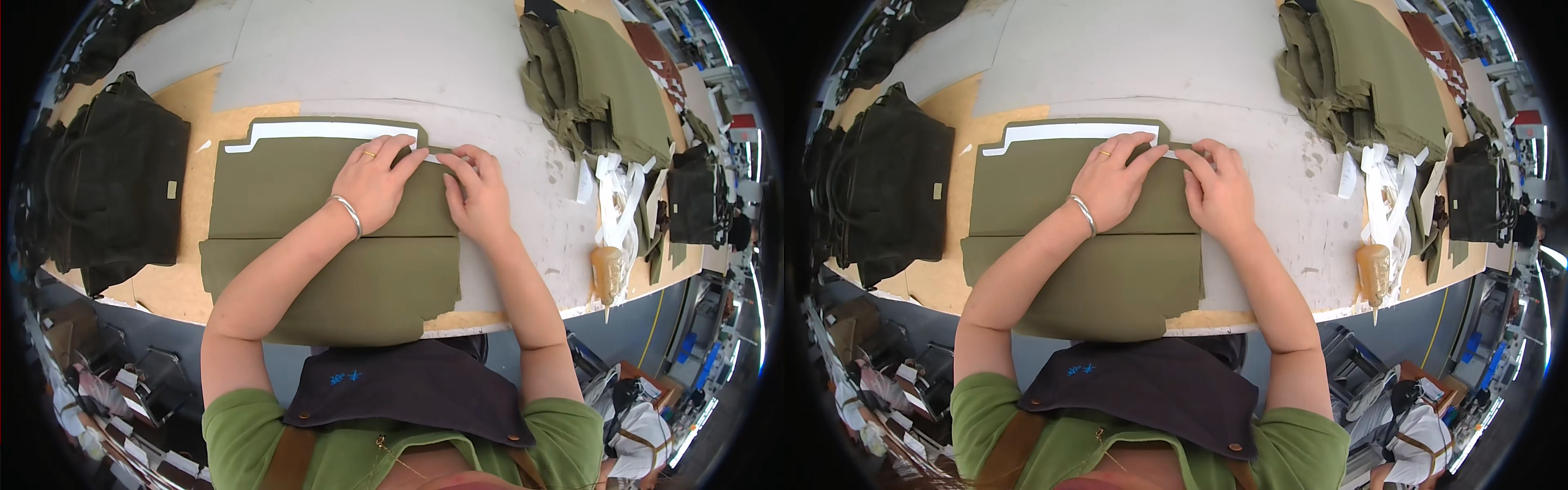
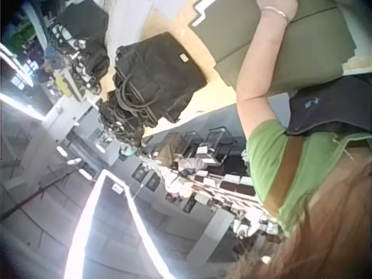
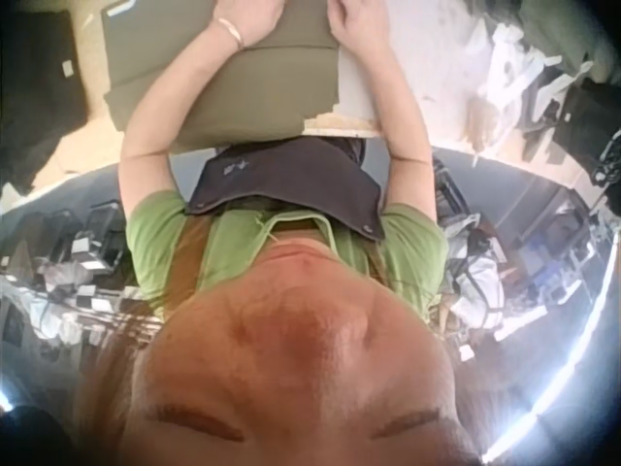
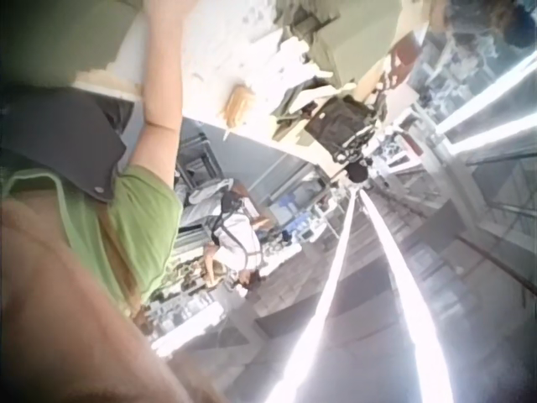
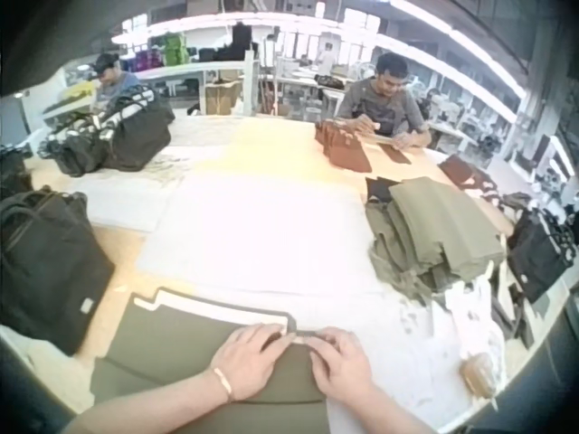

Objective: The person applies adhesive from a squeeze bottle onto white plastic strips laid out on a table. They then pick up olive green fabric pieces and press them onto the adhesive-coated strips, smoothing them down to secure the bond. The process is repeated for multiple fabric pieces and strips.

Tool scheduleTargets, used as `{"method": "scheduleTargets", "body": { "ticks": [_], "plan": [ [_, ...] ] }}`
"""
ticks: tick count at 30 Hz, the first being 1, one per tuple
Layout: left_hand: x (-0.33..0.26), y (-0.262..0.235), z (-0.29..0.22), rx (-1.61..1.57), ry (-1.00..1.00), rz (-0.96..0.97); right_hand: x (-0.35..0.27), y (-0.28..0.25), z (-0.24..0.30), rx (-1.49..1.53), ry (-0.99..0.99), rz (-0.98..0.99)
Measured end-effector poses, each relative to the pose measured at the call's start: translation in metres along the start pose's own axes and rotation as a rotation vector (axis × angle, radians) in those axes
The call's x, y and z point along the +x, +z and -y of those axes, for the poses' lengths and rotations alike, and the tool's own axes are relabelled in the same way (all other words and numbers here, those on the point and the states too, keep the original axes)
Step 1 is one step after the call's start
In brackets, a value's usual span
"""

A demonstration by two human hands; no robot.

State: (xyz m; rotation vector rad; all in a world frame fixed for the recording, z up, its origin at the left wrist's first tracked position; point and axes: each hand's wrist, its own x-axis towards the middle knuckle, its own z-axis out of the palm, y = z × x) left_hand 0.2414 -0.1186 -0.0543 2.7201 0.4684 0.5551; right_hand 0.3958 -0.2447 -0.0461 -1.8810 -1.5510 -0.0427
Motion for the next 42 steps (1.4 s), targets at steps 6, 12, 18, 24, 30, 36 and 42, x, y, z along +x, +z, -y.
{"method": "scheduleTargets", "body": {
  "ticks": [6,12,18,24,30,36,42],
  "plan": [
    [0.000,0.001,0.002,-0.025,0.006,0.019,-0.011,0.003,-0.008,0.008,0.054,-0.012],
    [-0.002,0.004,0.005,-0.049,0.019,-0.021,0.013,-0.003,-0.012,-0.067,0.015,0.008],
    [-0.003,0.003,0.003,-0.046,0.024,-0.027,0.025,-0.006,-0.026,-0.131,-0.135,0.098],
    [-0.004,0.004,0.003,0.000,0.034,-0.019,0.038,-0.010,-0.018,-0.157,-0.122,0.033],
    [-0.004,0.002,-0.001,0.039,0.008,0.018,0.021,-0.013,-0.017,-0.049,0.001,0.092],
    [-0.003,0.003,-0.002,0.073,0.005,0.045,0.006,-0.003,-0.013,-0.111,-0.028,0.050],
    [-0.003,0.002,-0.004,0.116,-0.017,0.061,0.003,-0.004,-0.011,-0.199,-0.072,0.022]
  ]
}}
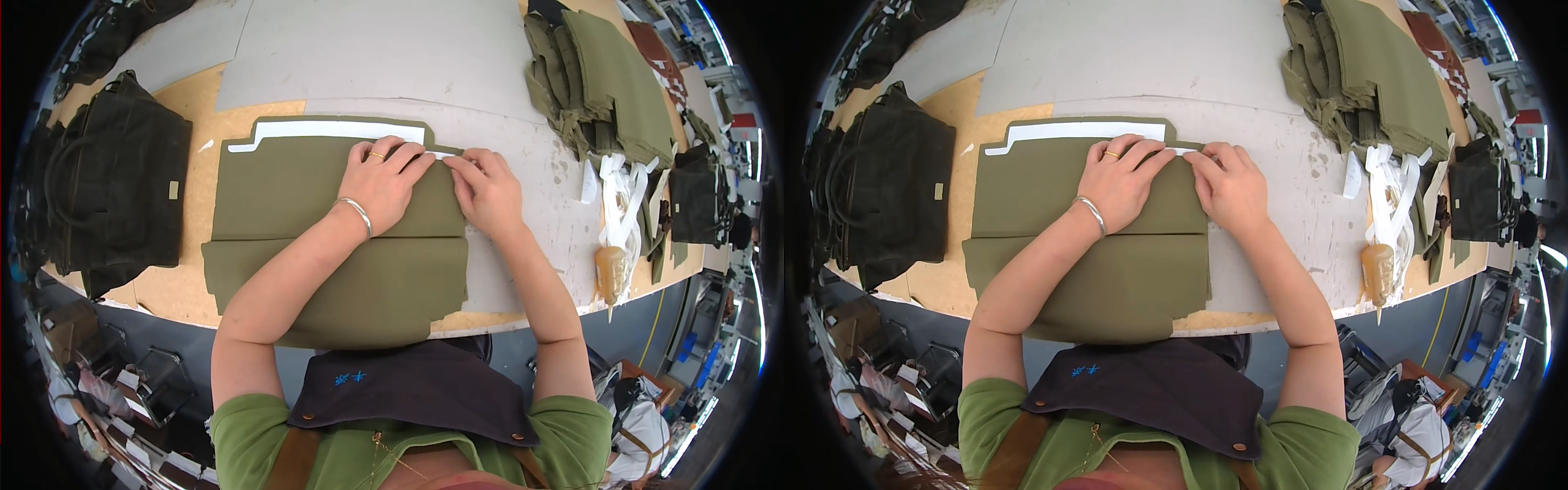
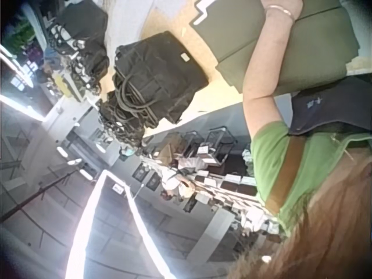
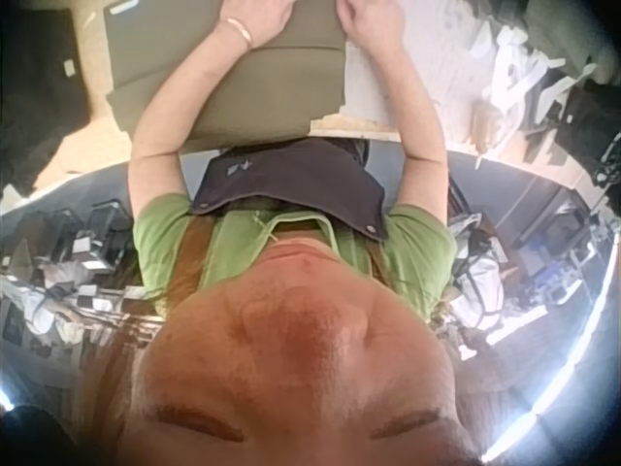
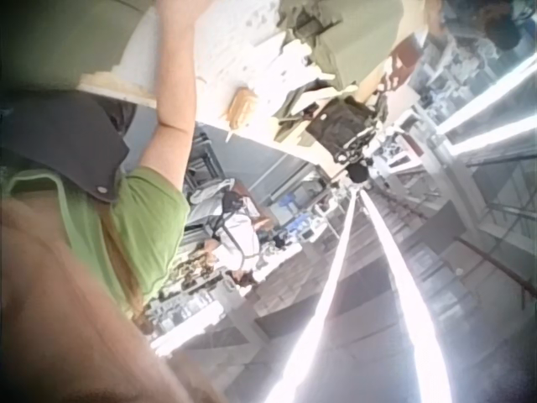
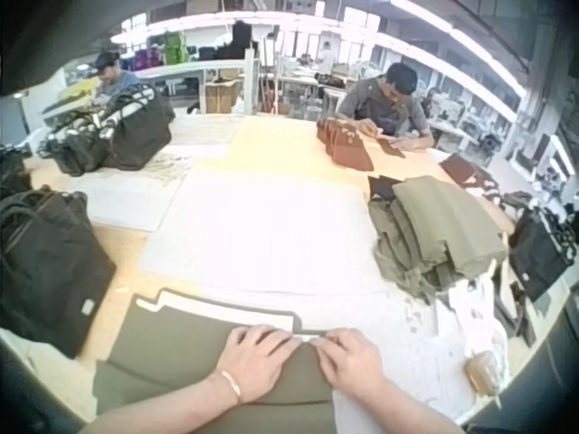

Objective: The person applies adhesive from a squeeze bottle onto white plastic strips laid out on a table. They then pick up olive green fabric pieces and press them onto the adhesive-coated strips, smoothing them down to secure the bond. The process is repeated for multiple fabric pieces and strips.

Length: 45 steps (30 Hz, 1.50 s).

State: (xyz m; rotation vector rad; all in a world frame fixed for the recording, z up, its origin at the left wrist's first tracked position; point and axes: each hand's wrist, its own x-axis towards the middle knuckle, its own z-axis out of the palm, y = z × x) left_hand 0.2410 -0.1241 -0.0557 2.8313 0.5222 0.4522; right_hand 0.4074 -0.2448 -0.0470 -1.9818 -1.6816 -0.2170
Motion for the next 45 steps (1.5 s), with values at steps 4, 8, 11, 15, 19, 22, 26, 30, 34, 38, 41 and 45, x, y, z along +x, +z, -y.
{"method": "scheduleTargets", "body": {
  "ticks": [4,8,11,15,19,22,26,30,34,38,41,45],
  "plan": [
    [-0.003,-0.010,0.001,-0.027,-0.032,0.013,-0.002,0.002,0.003,-0.088,0.009,-0.016],
    [-0.031,-0.045,0.046,0.025,-0.212,-0.036,0.003,-0.006,0.007,-0.134,0.126,0.144],
    [-0.078,-0.072,0.106,0.135,-0.357,-0.184,0.034,-0.002,0.032,0.037,-0.045,0.070],
    [-0.117,-0.088,0.126,0.192,-0.569,-0.214,0.037,0.038,0.045,-0.012,-0.154,0.249],
    [-0.122,-0.086,0.129,0.108,-0.662,-0.214,0.037,0.045,0.039,0.014,-0.045,0.347],
    [-0.125,-0.082,0.124,0.184,-0.618,-0.280,0.052,0.032,0.032,0.129,0.057,0.338],
    [-0.143,-0.097,0.099,0.287,-0.312,-0.421,0.079,0.017,0.027,0.248,-0.019,0.213],
    [-0.199,-0.109,0.062,0.229,-0.176,-0.391,0.085,-0.019,0.045,0.634,-0.014,0.430],
    [-0.224,-0.130,0.042,0.066,-0.451,-0.621,0.028,-0.065,0.086,0.353,-0.426,0.288],
    [-0.195,-0.156,0.022,-0.051,-0.405,-0.560,-0.019,-0.065,0.099,0.350,-0.462,0.134],
    [-0.155,-0.163,0.005,-0.125,-0.292,-0.166,-0.033,-0.046,0.090,0.355,-0.386,0.087],
    [-0.100,-0.151,0.015,-0.144,-0.182,0.128,-0.043,-0.045,0.099,0.369,-0.411,0.157]
  ]
}}
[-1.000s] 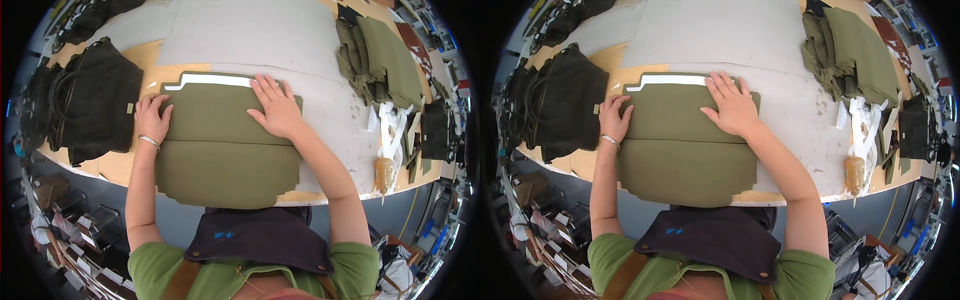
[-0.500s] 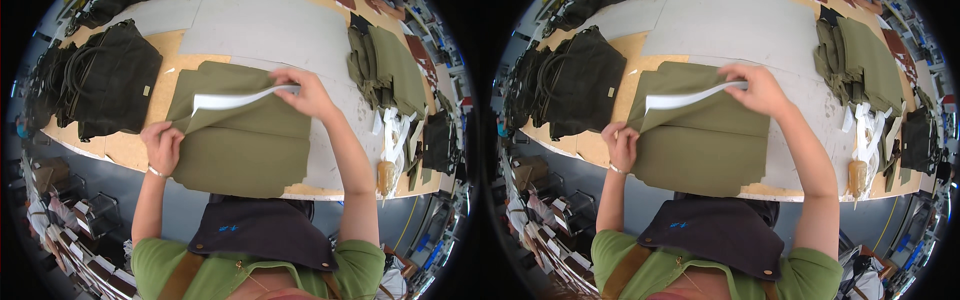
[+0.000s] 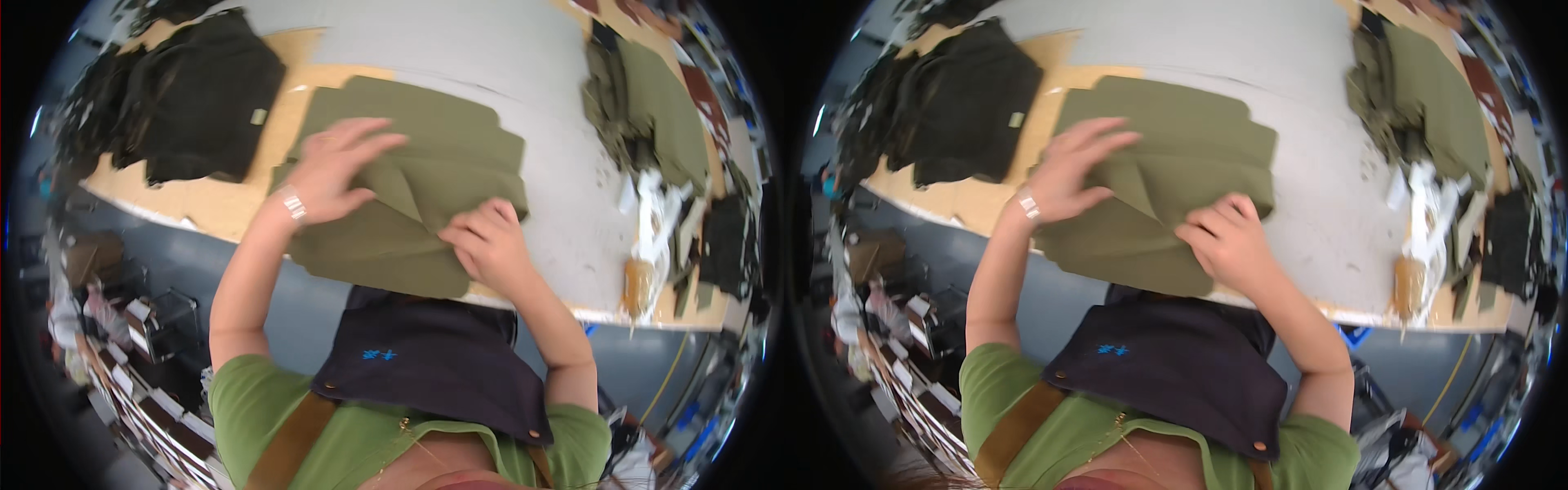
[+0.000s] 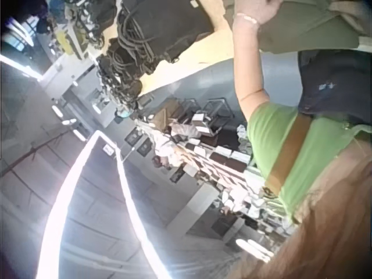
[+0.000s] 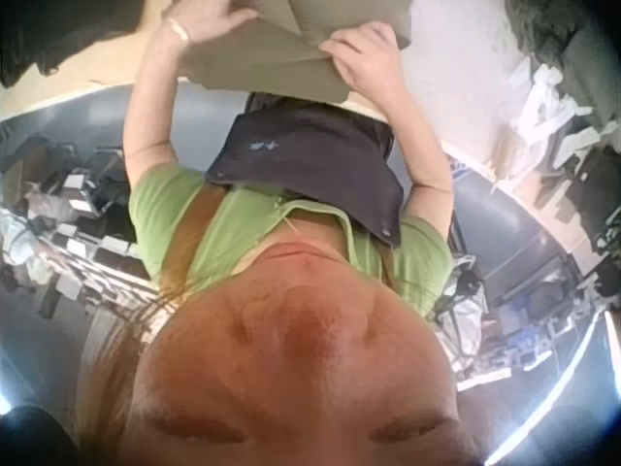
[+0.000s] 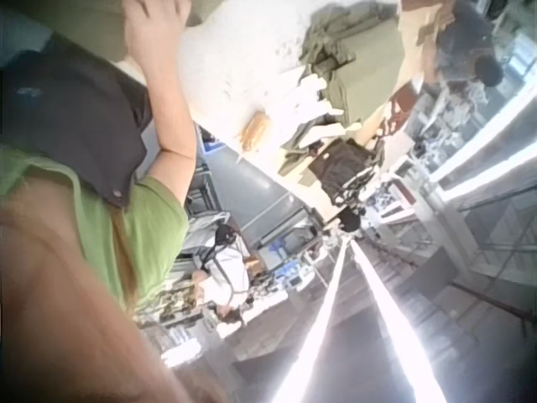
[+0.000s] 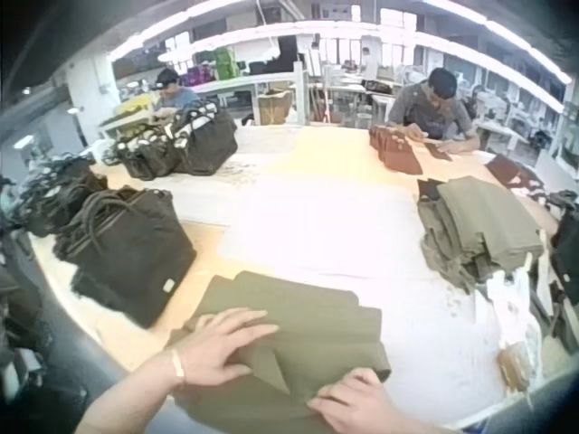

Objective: The person applies adhesive from a squeeze bottle onto white plastic strips laid out on a table. They then pick up olive green fabric pieces and press them onto the adhesive-coated strips, smoothing them down to secure the bond. The process is repeated for multiple fabric pieces and strips.

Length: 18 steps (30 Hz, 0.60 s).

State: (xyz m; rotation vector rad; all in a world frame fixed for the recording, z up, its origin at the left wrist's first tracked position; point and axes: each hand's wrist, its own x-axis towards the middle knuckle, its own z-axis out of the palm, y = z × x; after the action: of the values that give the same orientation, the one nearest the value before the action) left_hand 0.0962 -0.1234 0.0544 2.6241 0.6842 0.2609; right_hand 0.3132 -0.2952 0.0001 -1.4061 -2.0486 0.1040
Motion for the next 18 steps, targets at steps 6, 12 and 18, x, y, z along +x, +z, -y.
{"method": "scheduleTargets", "body": {
  "ticks": [6,12,18],
  "plan": [
    [0.056,0.005,0.011,0.082,-0.024,0.692,-0.021,0.005,0.022,-0.015,0.044,0.029],
    [0.086,0.012,0.081,0.318,-0.311,-0.219,-0.021,0.014,0.040,-0.033,0.037,0.050],
    [0.064,0.033,0.031,0.161,-0.041,-0.250,-0.044,0.021,0.055,0.060,0.047,0.184]
  ]
}}
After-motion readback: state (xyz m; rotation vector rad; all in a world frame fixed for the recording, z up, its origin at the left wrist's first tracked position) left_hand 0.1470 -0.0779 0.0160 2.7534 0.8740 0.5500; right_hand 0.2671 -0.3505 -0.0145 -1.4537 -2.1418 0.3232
